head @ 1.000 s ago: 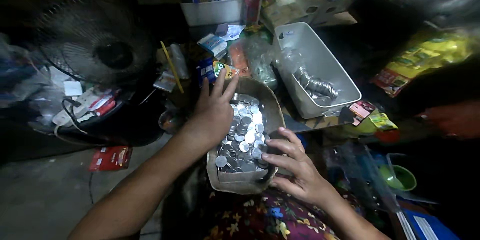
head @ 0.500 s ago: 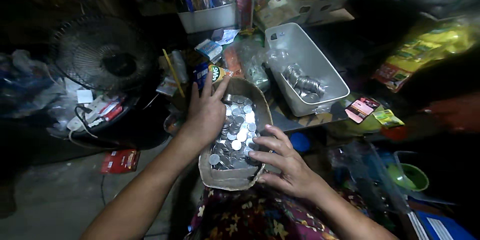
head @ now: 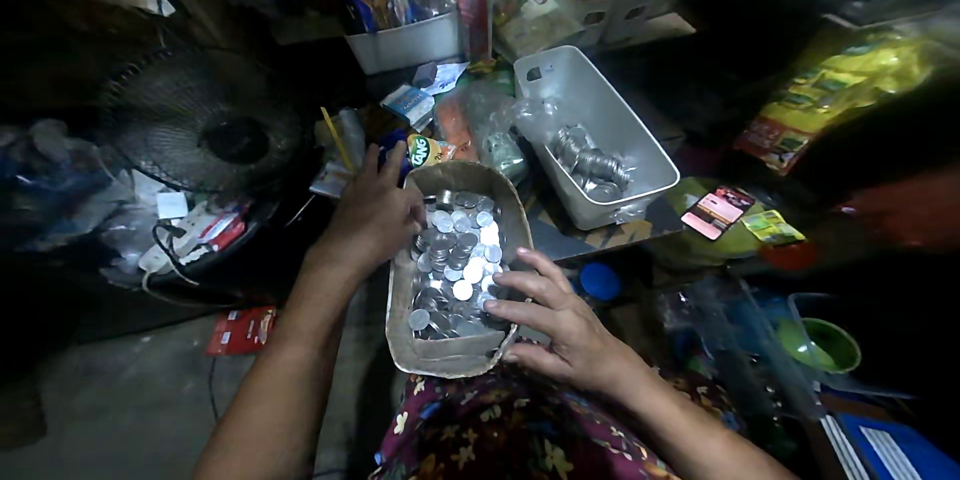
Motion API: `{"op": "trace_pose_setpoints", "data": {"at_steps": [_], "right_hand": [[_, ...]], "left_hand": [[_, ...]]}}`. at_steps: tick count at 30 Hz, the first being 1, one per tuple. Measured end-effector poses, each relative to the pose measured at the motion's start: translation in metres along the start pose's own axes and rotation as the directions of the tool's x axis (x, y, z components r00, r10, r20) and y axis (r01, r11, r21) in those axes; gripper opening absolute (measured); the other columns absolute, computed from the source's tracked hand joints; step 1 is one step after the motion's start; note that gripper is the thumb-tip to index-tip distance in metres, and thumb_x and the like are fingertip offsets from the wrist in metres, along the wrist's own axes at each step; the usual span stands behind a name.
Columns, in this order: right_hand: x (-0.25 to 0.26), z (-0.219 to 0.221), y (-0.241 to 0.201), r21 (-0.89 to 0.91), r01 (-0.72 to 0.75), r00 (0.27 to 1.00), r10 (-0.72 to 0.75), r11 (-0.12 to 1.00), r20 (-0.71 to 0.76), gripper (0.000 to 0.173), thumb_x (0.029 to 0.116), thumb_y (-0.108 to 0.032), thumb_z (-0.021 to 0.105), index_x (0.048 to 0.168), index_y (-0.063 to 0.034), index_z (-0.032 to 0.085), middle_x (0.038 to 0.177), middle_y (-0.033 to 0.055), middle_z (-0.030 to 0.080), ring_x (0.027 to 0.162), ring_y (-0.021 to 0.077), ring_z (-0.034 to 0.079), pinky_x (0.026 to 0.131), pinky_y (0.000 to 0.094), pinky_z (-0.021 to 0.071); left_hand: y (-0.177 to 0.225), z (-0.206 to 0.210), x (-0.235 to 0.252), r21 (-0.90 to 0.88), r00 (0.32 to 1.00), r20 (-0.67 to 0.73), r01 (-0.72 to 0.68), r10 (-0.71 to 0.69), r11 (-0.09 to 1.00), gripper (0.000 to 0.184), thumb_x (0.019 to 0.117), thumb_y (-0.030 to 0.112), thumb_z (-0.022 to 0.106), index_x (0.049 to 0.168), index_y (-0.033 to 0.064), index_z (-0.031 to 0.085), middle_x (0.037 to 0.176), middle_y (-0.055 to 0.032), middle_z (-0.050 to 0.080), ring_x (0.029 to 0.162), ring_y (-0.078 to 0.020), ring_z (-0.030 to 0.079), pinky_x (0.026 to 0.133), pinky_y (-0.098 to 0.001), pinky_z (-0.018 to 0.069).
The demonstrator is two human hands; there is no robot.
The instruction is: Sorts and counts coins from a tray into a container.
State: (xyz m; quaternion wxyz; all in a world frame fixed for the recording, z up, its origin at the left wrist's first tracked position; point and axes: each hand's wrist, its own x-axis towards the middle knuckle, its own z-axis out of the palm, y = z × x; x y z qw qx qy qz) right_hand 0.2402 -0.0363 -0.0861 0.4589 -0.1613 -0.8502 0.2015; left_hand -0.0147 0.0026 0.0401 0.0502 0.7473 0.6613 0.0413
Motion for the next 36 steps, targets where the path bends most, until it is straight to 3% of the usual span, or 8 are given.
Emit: {"op": "trace_pose_setpoints", "data": {"at_steps": [4,9,13,19,22,27,32,36], "right_hand": [[0.0,0.0,0.0,-0.003,-0.004,1.0,0.004,1.0,-0.004,0.038,0.1031,-0.049,0.053,0.126,-0.0209,0.066,0.138,0.0054,0.061,0.148,0.0268,0.038,0.123,0.042,0.0288],[-0.002,-0.001,-0.001,-0.005,-0.013,1.0,0.013,1.0,0.003,0.043,0.1048,-0.053,0.046,0.128,-0.0214,0.065,0.139,0.003,0.059,0.15,0.0227,0.035,0.126,0.0428,0.0228],[-0.002,-0.004,-0.003,-0.026,-0.015,1.0,0.015,1.0,0.023,0.04,0.1056,-0.05,0.047,0.128,-0.0211,0.063,0.141,0.0021,0.058,0.151,0.0217,0.032,0.127,0.0426,0.0194],[-0.002,-0.009,-0.007,-0.047,-0.042,0.997,0.045,0.998,0.056,0.036,0.1053,-0.049,0.049,0.124,-0.0218,0.064,0.142,-0.0012,0.056,0.152,0.0196,0.028,0.128,0.0401,0.0182],[0.001,-0.016,-0.011,-0.065,-0.073,0.991,0.08,0.995,0.108,0.04,0.1044,-0.054,0.048,0.124,-0.0232,0.066,0.14,-0.0025,0.058,0.151,0.0196,0.03,0.127,0.04,0.0213],[0.027,-0.045,-0.018,-0.174,-0.105,0.972,0.138,0.979,0.189,0.055,0.1073,-0.058,0.032,0.125,-0.0194,0.068,0.122,0.0018,0.071,0.136,0.0189,0.053,0.12,0.0474,0.0298],[0.087,-0.037,-0.006,-0.426,0.02,0.946,0.12,0.905,0.3,0.037,0.1045,-0.034,0.049,0.12,-0.0097,0.074,0.109,0.0102,0.074,0.108,0.027,0.069,0.099,0.0474,0.0511],[0.13,-0.006,0.002,-0.444,0.015,0.779,0.268,0.896,0.568,0.03,0.0984,-0.015,0.064,0.127,-0.0085,0.07,0.112,0.0141,0.071,0.1,0.0312,0.071,0.084,0.049,0.0588]], "left_hand": [[-0.015,0.008,0.005,-0.247,0.979,-0.147,-0.174,0.14,0.953,0.011,0.0938,0.005,0.07,0.104,0.0031,0.072,0.161,-0.0284,0.03,0.147,-0.0484,0.03,0.114,-0.0624,0.0332],[-0.023,0.014,0.031,-0.515,0.934,-0.205,-0.358,0.294,0.779,0.032,0.1024,0.011,0.053,0.131,-0.0005,0.062,0.14,-0.0178,0.059,0.131,-0.0219,0.056,0.11,-0.0396,0.0445],[-0.028,0.018,0.048,-0.747,0.954,-0.177,-0.291,0.243,0.599,0.022,0.0992,0.001,0.055,0.118,-0.002,0.066,0.113,-0.0058,0.069,0.1,-0.0014,0.063,0.09,-0.0201,0.0518],[-0.028,0.048,0.048,-0.972,0.991,-0.135,-0.137,0.025,0.193,0.028,0.0987,-0.001,0.043,0.115,0.0019,0.064,0.108,0.0013,0.069,0.094,-0.0007,0.064,0.085,-0.0212,0.0541],[-0.027,0.053,0.047,-0.988,0.992,-0.123,-0.125,0.02,0.088,0.032,0.0982,0.0,0.039,0.118,0.0016,0.064,0.11,-0.0001,0.069,0.094,-0.0023,0.065,0.085,-0.0227,0.0547],[-0.026,0.061,0.049,-0.985,0.988,-0.154,-0.154,0.001,0.076,0.033,0.0994,0.005,0.04,0.123,-0.0019,0.063,0.111,-0.0047,0.068,0.095,-0.0045,0.064,0.087,-0.0247,0.053],[-0.025,0.062,0.049,-0.984,0.989,-0.148,-0.145,-0.022,0.1,0.032,0.0998,0.004,0.04,0.12,-0.0025,0.064,0.111,-0.0065,0.067,0.097,-0.0047,0.063,0.088,-0.0248,0.0513],[-0.025,0.063,0.049,-0.983,0.987,-0.159,-0.155,-0.024,0.098,0.033,0.1002,0.004,0.039,0.119,-0.0027,0.066,0.111,-0.0073,0.068,0.098,-0.0054,0.062,0.089,-0.0254,0.0511]]}}
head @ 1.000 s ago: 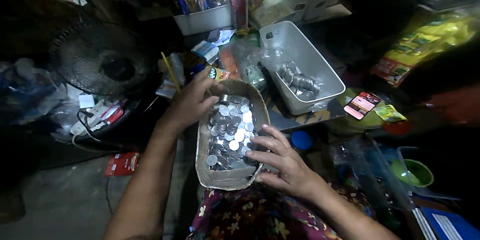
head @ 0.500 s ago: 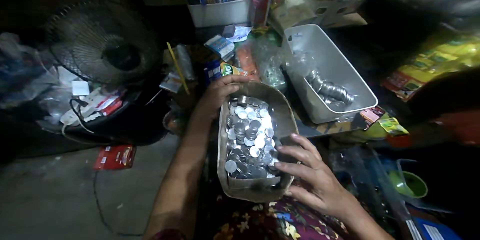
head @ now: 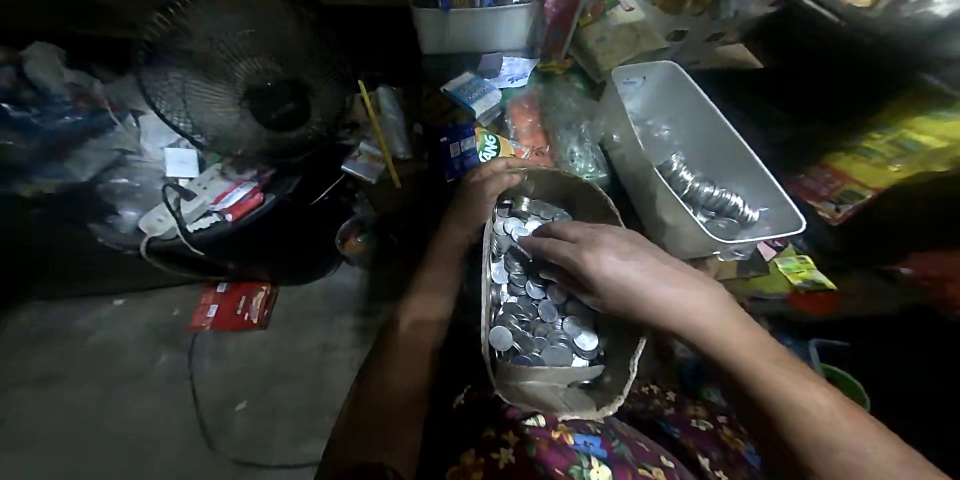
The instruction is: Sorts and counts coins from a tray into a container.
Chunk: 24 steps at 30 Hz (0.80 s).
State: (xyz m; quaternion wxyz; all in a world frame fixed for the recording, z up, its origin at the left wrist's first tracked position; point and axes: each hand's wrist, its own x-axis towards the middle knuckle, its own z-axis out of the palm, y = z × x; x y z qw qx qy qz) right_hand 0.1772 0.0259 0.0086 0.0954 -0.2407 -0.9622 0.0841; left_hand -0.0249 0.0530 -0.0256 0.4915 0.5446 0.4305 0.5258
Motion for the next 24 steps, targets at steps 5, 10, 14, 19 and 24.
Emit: {"op": "trace_pose_setpoints", "data": {"at_steps": [5,10,14,19,24], "right_hand": [[0.036,0.006,0.002,-0.023,-0.047,0.959,0.052,0.999,0.28,0.043,0.1042,-0.016,0.057,0.147,-0.0096,0.055,0.152,0.0128,0.052,0.141,0.0317,0.048,0.112,0.0536,0.0404],[0.024,-0.006,0.003,-0.015,-0.066,0.91,0.066,0.998,0.409,0.049,0.0995,-0.002,0.057,0.147,-0.0139,0.056,0.154,0.0126,0.049,0.143,0.0341,0.045,0.111,0.0536,0.0415],[-0.002,-0.017,-0.007,-0.043,-0.081,0.908,0.092,0.996,0.408,0.058,0.0925,0.005,0.063,0.146,-0.0169,0.058,0.145,0.0169,0.055,0.134,0.039,0.052,0.103,0.0568,0.0478],[-0.028,-0.017,-0.009,-0.053,0.058,0.958,-0.041,0.997,0.284,0.05,0.086,0.008,0.066,0.132,-0.0117,0.068,0.133,0.02,0.063,0.123,0.0417,0.061,0.098,0.0594,0.0508],[-0.045,-0.011,-0.009,0.009,0.147,0.972,-0.147,0.989,0.183,0.043,0.0769,0.007,0.07,0.116,-0.0105,0.075,0.122,0.0141,0.071,0.118,0.0362,0.066,0.095,0.0563,0.0551]], "left_hand": [[0.0,0.001,-0.001,-0.006,1.0,0.003,0.02,-0.02,1.0,0.035,0.1016,0.005,0.038,0.121,-0.0022,0.065,0.116,-0.0097,0.067,0.102,-0.008,0.061,0.091,-0.0278,0.0497],[-0.003,0.0,0.001,-0.015,1.0,0.008,-0.005,0.005,1.0,0.034,0.1006,0.005,0.038,0.12,-0.0024,0.065,0.114,-0.009,0.067,0.1,-0.0074,0.061,0.09,-0.0271,0.0499],[-0.002,0.001,0.0,-0.036,1.0,0.002,0.008,-0.008,0.999,0.034,0.101,0.005,0.038,0.119,-0.0014,0.066,0.113,-0.0074,0.066,0.099,-0.0068,0.061,0.089,-0.0265,0.0502],[-0.001,0.002,0.0,-0.047,1.0,-0.001,0.026,-0.027,0.999,0.034,0.1009,0.006,0.038,0.119,-0.0004,0.066,0.112,-0.007,0.067,0.098,-0.0069,0.062,0.088,-0.0268,0.0512],[-0.003,0.001,0.001,-0.021,1.0,0.001,-0.01,0.01,1.0,0.034,0.1001,0.007,0.038,0.118,-0.001,0.066,0.115,-0.0066,0.067,0.101,-0.0059,0.061,0.091,-0.0267,0.0492]]}}
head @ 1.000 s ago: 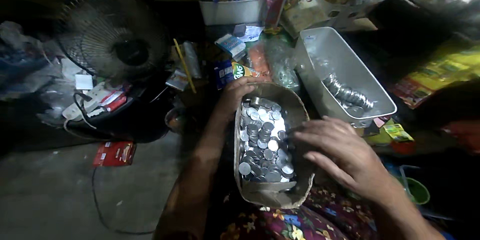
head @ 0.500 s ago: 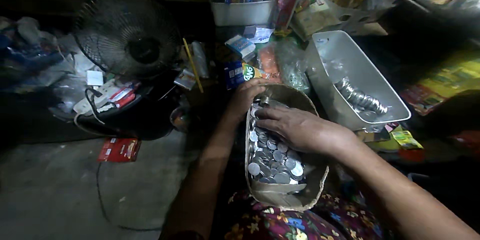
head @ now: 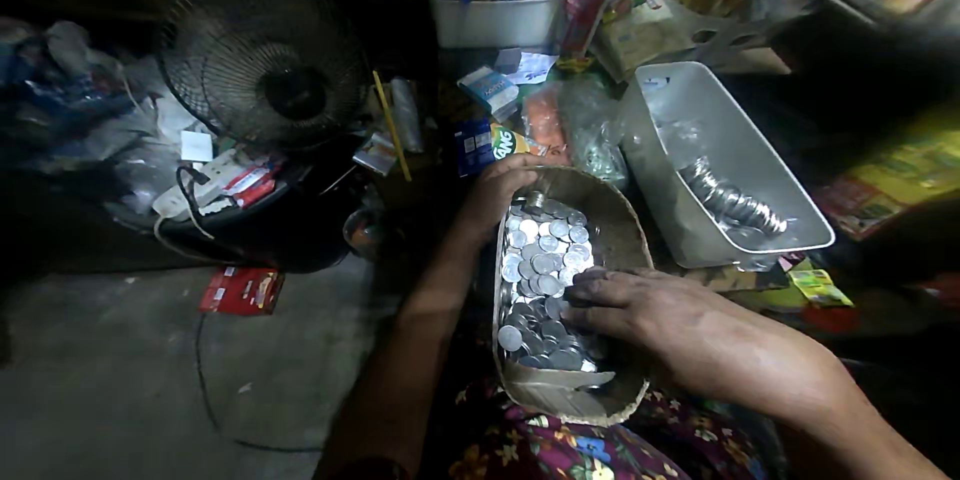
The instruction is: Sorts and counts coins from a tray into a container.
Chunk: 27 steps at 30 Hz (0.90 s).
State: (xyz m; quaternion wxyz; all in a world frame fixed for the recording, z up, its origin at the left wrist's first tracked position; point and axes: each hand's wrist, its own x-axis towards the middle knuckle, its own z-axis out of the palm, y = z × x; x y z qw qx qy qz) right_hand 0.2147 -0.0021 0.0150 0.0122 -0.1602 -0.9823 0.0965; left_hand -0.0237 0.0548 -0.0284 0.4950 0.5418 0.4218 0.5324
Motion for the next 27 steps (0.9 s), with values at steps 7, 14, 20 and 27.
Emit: {"op": "trace_pose_setpoints", "data": {"at_steps": [7,14,20,27], "right_hand": [[0.003,-0.002,0.013,0.176,0.092,0.989,-0.069,0.98,-0.134,0.026,0.0873,0.002,0.057,0.102,-0.0073,0.076,0.108,0.0126,0.074,0.102,0.0315,0.072,0.086,0.0507,0.0592],[0.066,-0.004,0.025,0.108,-0.173,0.985,0.173,0.979,0.01,0.036,0.1022,-0.014,0.06,0.137,-0.0074,0.064,0.138,0.0178,0.06,0.124,0.0331,0.062,0.102,0.0498,0.0511],[0.084,-0.004,0.032,0.087,-0.098,0.987,0.086,0.991,0.135,0.038,0.1005,-0.02,0.064,0.135,-0.0047,0.062,0.139,0.0166,0.06,0.135,0.032,0.053,0.113,0.0478,0.0421],[0.046,-0.007,0.025,0.152,-0.008,0.986,-0.017,0.988,0.163,0.033,0.0986,-0.011,0.062,0.131,-0.0117,0.067,0.134,0.0102,0.066,0.133,0.0324,0.056,0.109,0.0512,0.0461]], "left_hand": [[0.001,0.001,-0.001,-0.063,1.0,0.002,0.005,-0.005,0.998,0.032,0.0997,0.004,0.038,0.116,-0.0011,0.066,0.106,-0.0041,0.067,0.093,-0.0041,0.062,0.086,-0.0241,0.0512],[0.001,0.002,-0.001,-0.036,1.0,0.005,0.021,-0.021,0.999,0.033,0.1014,0.004,0.037,0.119,-0.002,0.065,0.107,-0.0075,0.066,0.094,-0.0068,0.062,0.085,-0.026,0.0513],[0.001,0.001,-0.002,-0.033,0.999,0.018,0.03,-0.03,0.999,0.035,0.1012,0.005,0.036,0.121,-0.0016,0.065,0.11,-0.0081,0.066,0.096,-0.0074,0.061,0.086,-0.0263,0.0507],[-0.056,-0.011,0.029,-0.022,0.99,0.049,-0.134,0.135,0.991,0.038,0.0991,0.014,0.042,0.124,0.0019,0.068,0.118,-0.0119,0.069,0.106,-0.0162,0.065,0.091,-0.0367,0.0534]]}}
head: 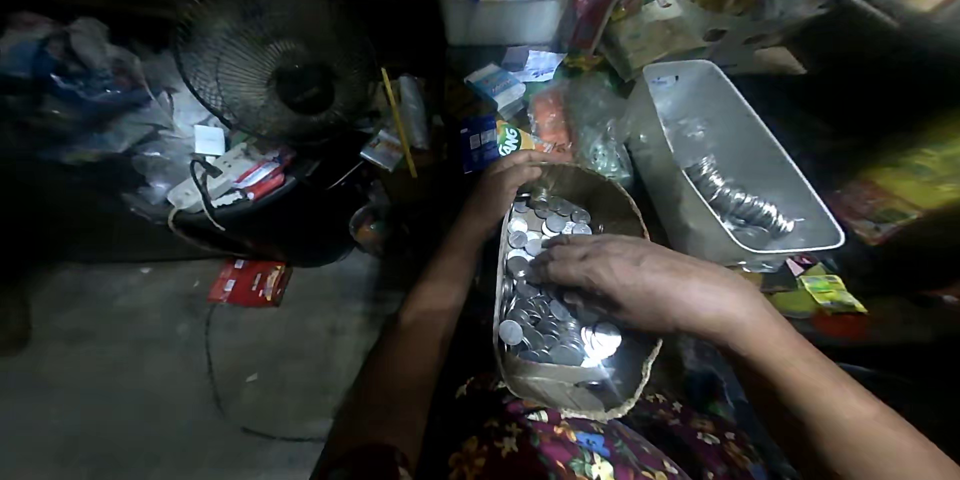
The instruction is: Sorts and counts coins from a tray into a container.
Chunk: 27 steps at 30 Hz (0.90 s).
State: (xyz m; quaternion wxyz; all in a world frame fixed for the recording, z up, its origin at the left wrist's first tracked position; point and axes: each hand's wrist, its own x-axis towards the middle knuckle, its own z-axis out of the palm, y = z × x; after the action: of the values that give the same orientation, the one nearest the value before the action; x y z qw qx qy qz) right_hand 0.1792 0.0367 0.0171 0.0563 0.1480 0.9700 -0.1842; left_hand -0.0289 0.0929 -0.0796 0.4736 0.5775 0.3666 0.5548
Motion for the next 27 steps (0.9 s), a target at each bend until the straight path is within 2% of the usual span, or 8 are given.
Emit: {"op": "trace_pose_setpoints", "data": {"at_steps": [3,6,10,13,16,19,23,27], "right_hand": [[-0.011,0.005,-0.007,-0.019,-0.006,0.999,0.006,1.0,-0.032,0.038,0.0993,-0.011,0.06,0.137,-0.0122,0.065,0.14,0.0098,0.063,0.139,0.0345,0.051,0.111,0.0526,0.0442],[-0.015,0.013,-0.005,-0.032,0.03,0.99,-0.034,0.999,-0.139,0.033,0.0979,-0.012,0.06,0.129,-0.0133,0.071,0.135,0.0084,0.067,0.136,0.0347,0.055,0.107,0.0534,0.0481],[-0.019,0.024,0.001,-0.047,0.049,0.966,-0.06,0.998,-0.251,0.026,0.0962,-0.015,0.059,0.116,-0.0164,0.076,0.124,0.0031,0.072,0.131,0.0318,0.058,0.102,0.0539,0.051],[-0.021,0.027,0.005,-0.048,0.064,0.959,-0.075,0.997,-0.274,0.023,0.0959,-0.017,0.06,0.11,-0.0151,0.077,0.122,0.003,0.073,0.13,0.0313,0.059,0.1,0.054,0.0517],[-0.02,0.027,0.005,-0.05,0.07,0.955,-0.081,0.996,-0.285,0.021,0.0949,-0.017,0.06,0.105,-0.0138,0.077,0.117,0.0031,0.074,0.128,0.0307,0.061,0.099,0.052,0.0528],[-0.021,0.028,0.007,-0.035,0.072,0.948,-0.079,0.997,-0.308,0.02,0.0949,-0.019,0.06,0.103,-0.0148,0.078,0.113,0.002,0.075,0.124,0.0294,0.063,0.098,0.0505,0.0534],[-0.021,0.029,0.009,-0.011,0.067,0.939,-0.067,0.998,-0.338,0.021,0.0938,-0.019,0.06,0.102,-0.0148,0.079,0.113,0.0041,0.074,0.115,0.0275,0.066,0.093,0.0478,0.0552],[-0.021,0.026,0.006,0.074,0.045,0.929,-0.015,0.996,-0.369,0.023,0.0967,-0.019,0.059,0.109,-0.0134,0.078,0.119,0.0086,0.071,0.11,0.0242,0.068,0.091,0.0423,0.0573]], "left_hand": [[0.021,0.004,-0.008,0.004,0.998,-0.009,0.061,-0.061,0.998,0.038,0.0994,0.012,0.04,0.124,0.0005,0.066,0.118,-0.011,0.068,0.105,-0.0134,0.064,0.091,-0.0336,0.0522],[0.061,0.015,-0.02,0.001,0.982,-0.052,0.183,-0.183,0.983,0.036,0.0991,0.007,0.036,0.122,-0.0015,0.064,0.111,-0.0083,0.066,0.097,-0.0083,0.062,0.087,-0.0279,0.0514],[0.061,0.014,-0.022,-0.008,0.985,-0.046,0.169,-0.169,0.986,0.035,0.1008,0.006,0.036,0.12,-0.0003,0.065,0.112,-0.0067,0.066,0.097,-0.0072,0.062,0.088,-0.027,0.0512],[0.06,0.014,-0.021,-0.01,0.987,-0.044,0.155,-0.155,0.988,0.036,0.1005,0.005,0.036,0.12,-0.0016,0.065,0.114,-0.0072,0.066,0.1,-0.0067,0.061,0.091,-0.0269,0.0499],[0.06,0.015,-0.021,-0.036,0.987,-0.048,0.15,-0.151,0.988,0.034,0.0996,0.004,0.036,0.117,-0.0019,0.064,0.107,-0.0056,0.066,0.094,-0.0051,0.062,0.086,-0.0245,0.0515],[0.06,0.016,-0.021,-0.044,0.987,-0.06,0.147,-0.15,0.988,0.033,0.099,0.003,0.037,0.116,-0.0012,0.065,0.105,-0.0053,0.066,0.092,-0.005,0.062,0.084,-0.0239,0.0517],[0.061,0.023,-0.023,-0.052,0.975,-0.149,0.157,-0.163,0.986,0.03,0.0996,0.002,0.039,0.113,-0.0032,0.065,0.105,-0.006,0.065,0.092,-0.0053,0.06,0.085,-0.0246,0.0498],[0.06,0.024,-0.024,-0.058,0.972,-0.186,0.135,-0.144,0.989,0.027,0.0989,0.003,0.041,0.11,-0.0024,0.065,0.1,-0.0044,0.065,0.089,-0.0042,0.06,0.083,-0.0235,0.0497]]}}
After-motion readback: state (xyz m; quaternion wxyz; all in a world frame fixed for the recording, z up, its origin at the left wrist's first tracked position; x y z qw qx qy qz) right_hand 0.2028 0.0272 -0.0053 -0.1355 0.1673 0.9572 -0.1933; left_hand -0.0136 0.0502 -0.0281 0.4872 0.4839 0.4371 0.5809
